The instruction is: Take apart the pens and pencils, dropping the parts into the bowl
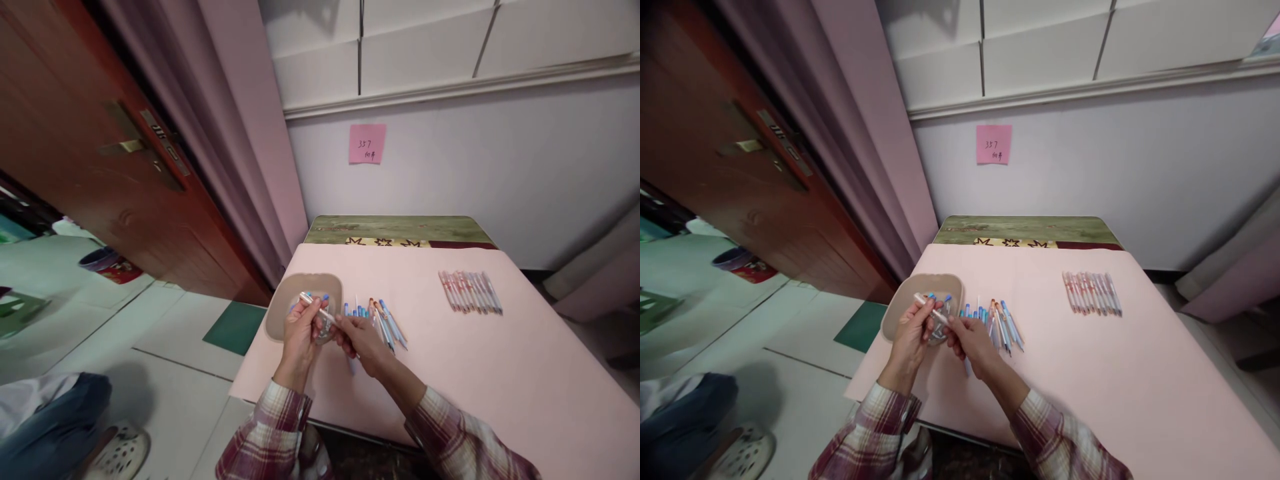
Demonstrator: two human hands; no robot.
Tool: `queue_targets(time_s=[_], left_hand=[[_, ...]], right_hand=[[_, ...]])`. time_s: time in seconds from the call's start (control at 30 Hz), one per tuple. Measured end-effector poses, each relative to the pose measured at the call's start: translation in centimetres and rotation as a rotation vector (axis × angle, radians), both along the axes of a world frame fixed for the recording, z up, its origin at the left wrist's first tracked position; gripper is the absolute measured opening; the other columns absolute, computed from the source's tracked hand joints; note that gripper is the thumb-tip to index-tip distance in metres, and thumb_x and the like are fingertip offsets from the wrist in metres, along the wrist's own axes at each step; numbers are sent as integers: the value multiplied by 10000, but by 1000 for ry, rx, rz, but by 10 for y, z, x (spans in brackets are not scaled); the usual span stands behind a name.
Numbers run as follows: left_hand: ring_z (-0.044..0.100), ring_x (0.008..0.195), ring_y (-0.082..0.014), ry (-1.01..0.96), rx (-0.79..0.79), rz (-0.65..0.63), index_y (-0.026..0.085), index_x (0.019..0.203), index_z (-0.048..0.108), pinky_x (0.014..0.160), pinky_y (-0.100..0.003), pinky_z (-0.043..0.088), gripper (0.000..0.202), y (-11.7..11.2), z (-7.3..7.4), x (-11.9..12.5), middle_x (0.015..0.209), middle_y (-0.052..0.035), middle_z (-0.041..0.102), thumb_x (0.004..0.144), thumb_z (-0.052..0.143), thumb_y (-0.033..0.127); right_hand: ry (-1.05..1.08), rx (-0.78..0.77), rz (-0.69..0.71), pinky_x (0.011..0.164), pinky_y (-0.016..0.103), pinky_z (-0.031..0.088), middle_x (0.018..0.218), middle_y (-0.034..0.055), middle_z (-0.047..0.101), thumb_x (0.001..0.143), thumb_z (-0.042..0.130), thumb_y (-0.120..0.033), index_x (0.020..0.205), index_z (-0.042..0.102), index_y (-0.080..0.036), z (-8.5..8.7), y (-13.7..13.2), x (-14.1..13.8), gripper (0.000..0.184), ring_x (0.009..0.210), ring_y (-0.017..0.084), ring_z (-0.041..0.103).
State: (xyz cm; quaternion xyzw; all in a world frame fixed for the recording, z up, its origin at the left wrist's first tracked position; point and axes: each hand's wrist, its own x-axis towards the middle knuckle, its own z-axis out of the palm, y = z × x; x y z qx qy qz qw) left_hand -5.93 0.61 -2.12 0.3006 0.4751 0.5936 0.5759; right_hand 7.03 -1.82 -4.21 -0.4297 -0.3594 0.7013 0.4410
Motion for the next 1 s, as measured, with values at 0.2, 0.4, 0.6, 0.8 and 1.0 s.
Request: queue_targets(time_s=[0.2, 0.4, 0.6, 0.8, 1.0], left_hand=[[362, 346, 10, -13, -2, 4, 108, 787, 641, 336, -147, 190, 311, 1, -1, -1, 758, -48, 716, 665, 787, 354], [351, 349, 7, -29, -3, 5, 109, 755, 628, 353, -144, 224, 300, 1, -1, 1, 662, -23, 683, 673, 786, 350], [367, 370, -3, -48, 12, 18, 110, 753, 634, 368, -134, 243, 275, 0, 0, 3, 583, 0, 640, 692, 775, 339], [356, 362, -17, -56, -5, -18, 113, 781, 644, 396, -152, 322, 280, -3, 3, 7, 505, 39, 574, 704, 765, 354], [407, 391, -12, -86, 13, 49, 106, 766, 637, 396, -131, 304, 275, 1, 1, 3, 558, 16, 617, 679, 788, 318]], right_hand=[[-2, -10, -15, 335, 175, 271, 545, -55, 552, 717, 626, -655, 813, 573, -176, -1, -1, -3, 491, 361, 59, 419], [17, 51, -99, 399, 181, 351, 542, -60, 541, 638, 757, -523, 759, 543, -183, -1, -2, -5, 419, 431, 72, 473], [12, 119, -199, 429, 186, 404, 621, -71, 557, 579, 813, -414, 814, 511, -201, 1, -3, -6, 438, 469, 70, 485], [-5, 4, -47, 325, 182, 296, 488, -57, 488, 775, 538, -661, 777, 601, -149, -2, -1, -5, 517, 345, 59, 393], [-22, 78, -160, 467, 203, 427, 580, -14, 604, 652, 751, -496, 748, 613, -154, -3, -2, -1, 381, 505, 98, 541]])
